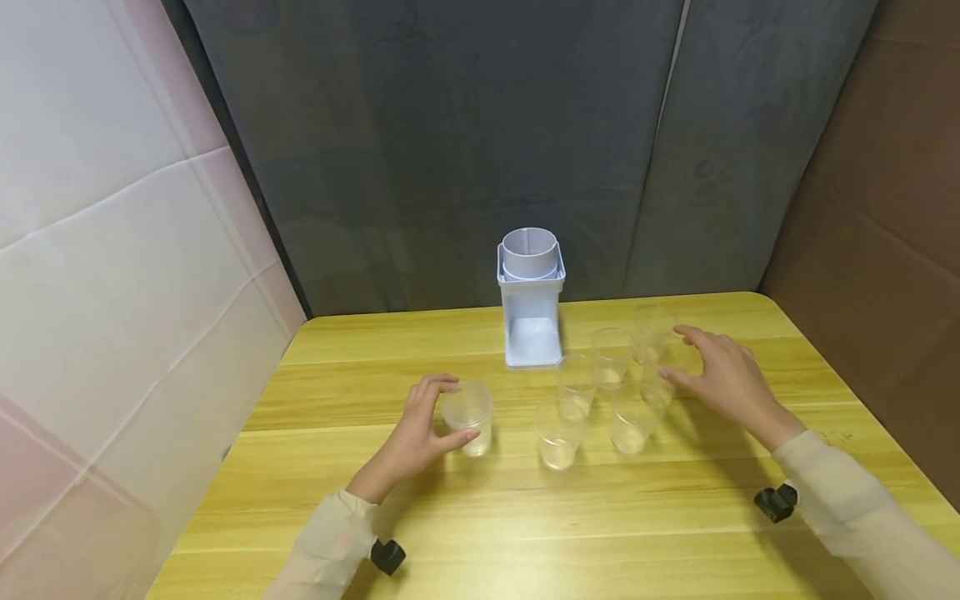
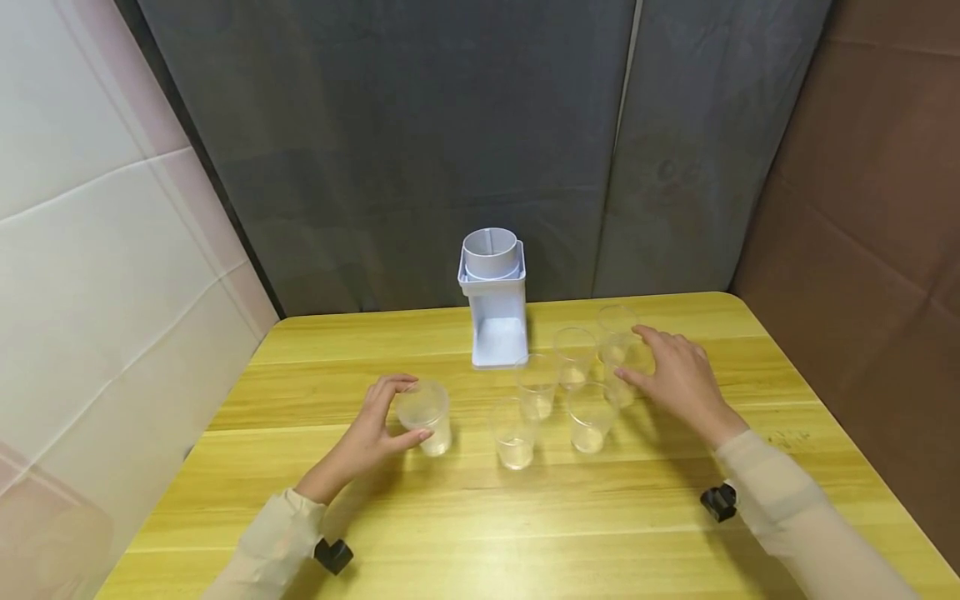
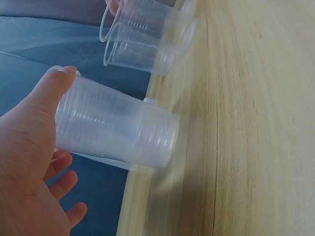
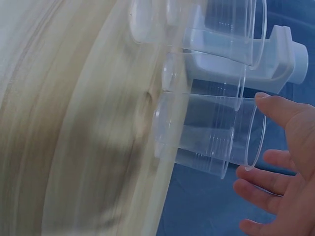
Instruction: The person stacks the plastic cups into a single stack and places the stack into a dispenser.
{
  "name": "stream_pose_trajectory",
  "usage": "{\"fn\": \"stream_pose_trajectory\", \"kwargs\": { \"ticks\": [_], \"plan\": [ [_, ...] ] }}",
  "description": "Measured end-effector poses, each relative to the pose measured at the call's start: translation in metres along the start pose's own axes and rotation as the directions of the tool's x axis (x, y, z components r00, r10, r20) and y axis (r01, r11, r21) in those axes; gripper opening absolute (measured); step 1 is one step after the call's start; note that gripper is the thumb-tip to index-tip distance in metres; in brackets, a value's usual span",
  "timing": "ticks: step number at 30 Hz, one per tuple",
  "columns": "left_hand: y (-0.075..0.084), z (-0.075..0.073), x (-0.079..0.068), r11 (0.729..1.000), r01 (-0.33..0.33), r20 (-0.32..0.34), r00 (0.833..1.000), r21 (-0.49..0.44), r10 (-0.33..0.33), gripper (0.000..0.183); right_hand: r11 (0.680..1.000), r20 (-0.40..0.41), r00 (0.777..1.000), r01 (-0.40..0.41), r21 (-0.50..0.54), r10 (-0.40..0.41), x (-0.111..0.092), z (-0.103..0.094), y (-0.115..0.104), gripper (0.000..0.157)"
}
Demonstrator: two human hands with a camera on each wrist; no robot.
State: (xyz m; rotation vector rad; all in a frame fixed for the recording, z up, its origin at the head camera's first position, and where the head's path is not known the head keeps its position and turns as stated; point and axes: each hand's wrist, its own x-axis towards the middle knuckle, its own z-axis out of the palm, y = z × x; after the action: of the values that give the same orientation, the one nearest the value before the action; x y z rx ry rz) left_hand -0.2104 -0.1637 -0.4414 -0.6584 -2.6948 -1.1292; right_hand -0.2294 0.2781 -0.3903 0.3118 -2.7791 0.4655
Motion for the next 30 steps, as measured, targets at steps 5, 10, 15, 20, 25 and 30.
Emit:
{"fn": "stream_pose_trajectory", "kwargs": {
  "ticks": [5, 10, 15, 20, 25, 30],
  "plan": [
    [0.0, 0.0, -0.001, 1.0, 0.008, 0.003, 1.0, -0.003, -0.008, 0.066, 1.0, -0.015, 1.0, 0.007, -0.007, -0.007, 0.002, -0.004, -0.003, 0.072],
    [0.0, 0.0, -0.001, 1.0, 0.006, 0.003, 1.0, 0.0, -0.006, 0.066, 1.0, -0.032, 0.999, 0.011, -0.007, -0.011, 0.003, -0.011, -0.006, 0.072],
    [0.0, 0.0, -0.001, 1.0, 0.006, 0.002, 1.0, -0.001, -0.006, 0.067, 1.0, -0.053, 0.998, 0.024, -0.009, -0.024, 0.004, -0.017, -0.01, 0.07],
    [0.0, -0.001, -0.001, 1.0, 0.001, 0.001, 1.0, 0.002, -0.001, 0.067, 1.0, -0.057, 0.998, 0.012, 0.002, -0.012, 0.006, -0.024, -0.013, 0.07],
    [0.0, 0.0, -0.001, 1.0, 0.001, 0.002, 1.0, 0.006, -0.001, 0.067, 1.0, -0.058, 0.998, -0.011, 0.006, 0.011, 0.008, -0.032, -0.017, 0.067],
    [0.0, 0.0, 0.0, 1.0, 0.008, 0.007, 1.0, 0.009, -0.008, 0.067, 1.0, -0.055, 0.998, -0.018, 0.009, 0.019, 0.01, -0.039, -0.02, 0.069]
  ]
}}
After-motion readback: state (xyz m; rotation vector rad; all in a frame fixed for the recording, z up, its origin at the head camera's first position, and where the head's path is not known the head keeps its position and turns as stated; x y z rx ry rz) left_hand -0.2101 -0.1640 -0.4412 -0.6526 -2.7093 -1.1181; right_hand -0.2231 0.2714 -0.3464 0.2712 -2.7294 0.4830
